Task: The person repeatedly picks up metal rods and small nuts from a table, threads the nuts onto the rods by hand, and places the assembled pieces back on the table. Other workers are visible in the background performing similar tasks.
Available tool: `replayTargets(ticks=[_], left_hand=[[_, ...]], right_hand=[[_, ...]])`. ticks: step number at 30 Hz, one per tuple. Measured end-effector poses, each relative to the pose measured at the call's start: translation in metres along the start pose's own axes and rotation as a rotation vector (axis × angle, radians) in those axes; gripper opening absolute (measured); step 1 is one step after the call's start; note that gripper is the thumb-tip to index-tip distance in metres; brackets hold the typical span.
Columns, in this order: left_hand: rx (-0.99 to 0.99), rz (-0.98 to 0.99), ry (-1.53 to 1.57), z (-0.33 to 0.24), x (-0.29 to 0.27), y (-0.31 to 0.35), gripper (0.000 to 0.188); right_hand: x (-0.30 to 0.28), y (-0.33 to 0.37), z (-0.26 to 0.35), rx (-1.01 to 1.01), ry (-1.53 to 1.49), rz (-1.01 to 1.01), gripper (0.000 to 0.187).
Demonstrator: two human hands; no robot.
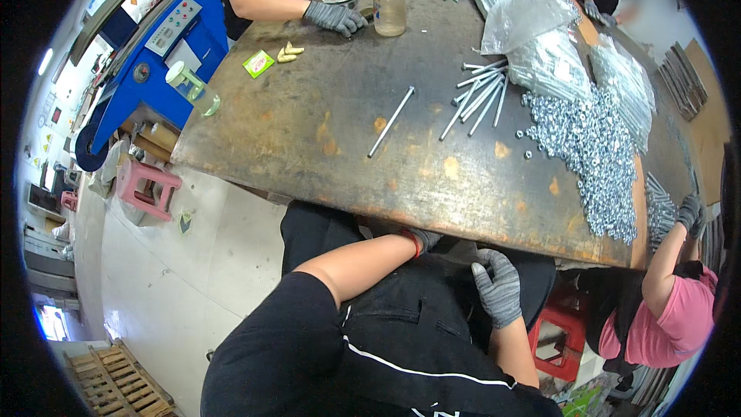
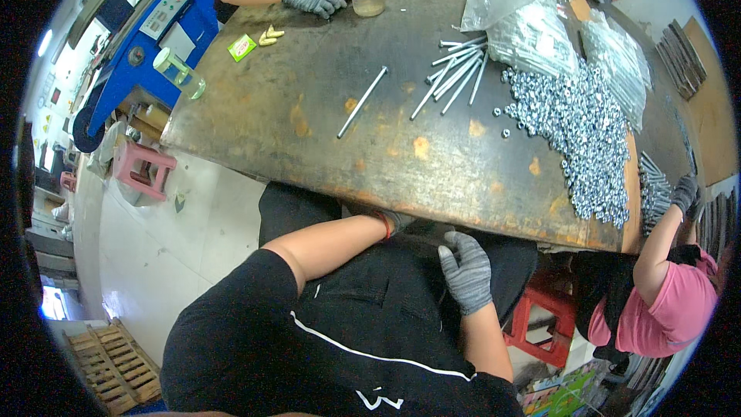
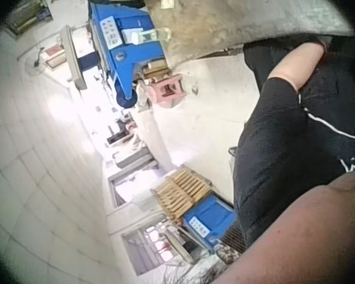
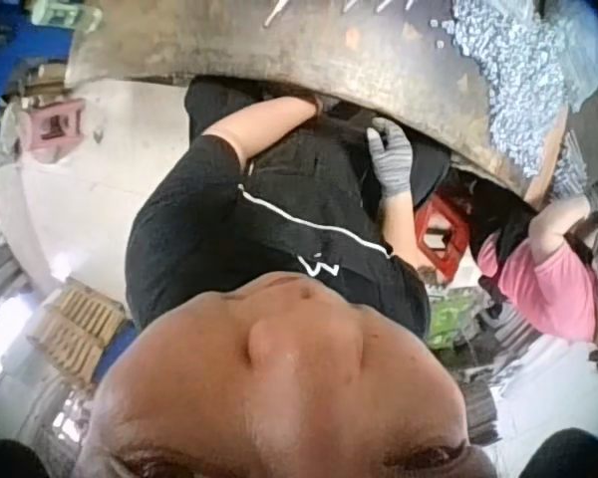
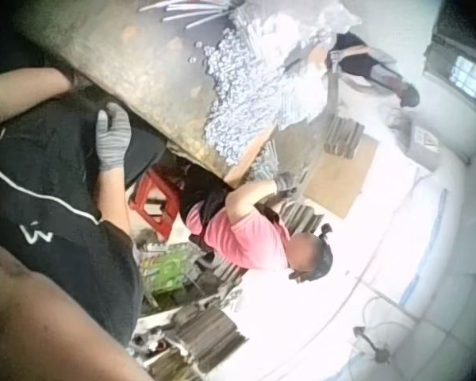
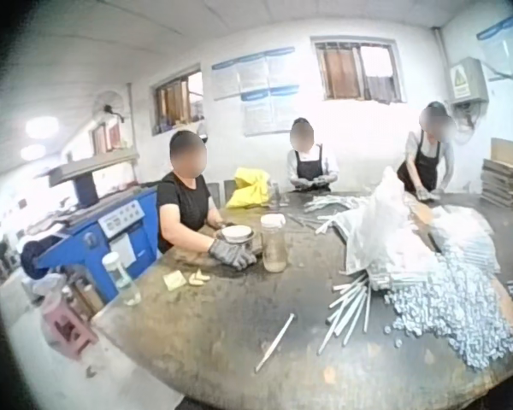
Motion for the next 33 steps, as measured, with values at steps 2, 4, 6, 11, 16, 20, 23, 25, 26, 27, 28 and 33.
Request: replayTargets(ticks=[2, 4, 6, 11, 16, 20, 23, 25, 26, 27, 28, 33], left_hand=[[0.036, -0.053, 0.007, 0.005, 0.006, -0.015, 0.050], [0.073, -0.079, 0.020, 0.005, 0.018, -0.024, 0.049], [0.107, -0.089, 0.025, 0.004, 0.026, -0.028, 0.049], [0.222, -0.008, 0.055, -0.003, 0.027, -0.004, 0.048], [0.119, 0.538, 0.178, -0.059, -0.012, 0.049, 0.041], [0.280, 0.246, 0.236, -0.086, -0.094, 0.077, 0.041], [0.110, -0.666, 0.539, -0.022, -0.147, 0.051, 0.050], [-0.100, -0.859, -0.066, -0.034, -0.195, 0.056, 0.056], [-0.135, -0.858, -0.118, -0.034, -0.197, 0.052, 0.053], [-0.178, -0.860, -0.170, -0.030, -0.198, 0.049, 0.050], [-0.220, -0.861, -0.223, -0.027, -0.199, 0.047, 0.047], [-0.389, -0.672, -0.088, -0.025, -0.202, 0.033, 0.031]], right_hand=[[-0.004, -0.002, -0.005, -0.056, 0.024, -0.106, 0.021], [-0.012, -0.003, -0.008, -0.048, 0.016, -0.158, 0.019], [-0.021, -0.009, -0.012, -0.114, 0.083, -0.245, 0.015], [-0.025, -0.036, -0.052, 0.106, -0.044, -0.322, 0.014], [-0.025, -0.091, -0.108, 0.253, -0.026, -0.319, 0.035], [-0.032, -0.156, -0.100, 0.230, 0.378, -0.419, 0.044], [-0.042, -0.195, -0.061, 0.339, 0.586, -0.371, 0.046], [-0.049, -0.212, -0.055, 0.375, 0.577, -0.264, 0.042], [-0.051, -0.217, -0.054, 0.391, 0.571, -0.211, 0.040], [-0.049, -0.220, -0.052, 0.374, 0.601, -0.226, 0.037], [-0.045, -0.224, -0.053, 0.359, 0.631, -0.243, 0.034], [-0.038, -0.218, -0.075, 0.218, 0.576, -0.345, 0.025]])
Point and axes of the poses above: each hand's wrist, its own y-axis away from the middle knuckle, its own x-axis out of the palm, z = x × y, the point moved 2 cm from there along -y, towards the middle knuckle, and after that the axes turned 14 degrees about y, right-handed, at the moved point
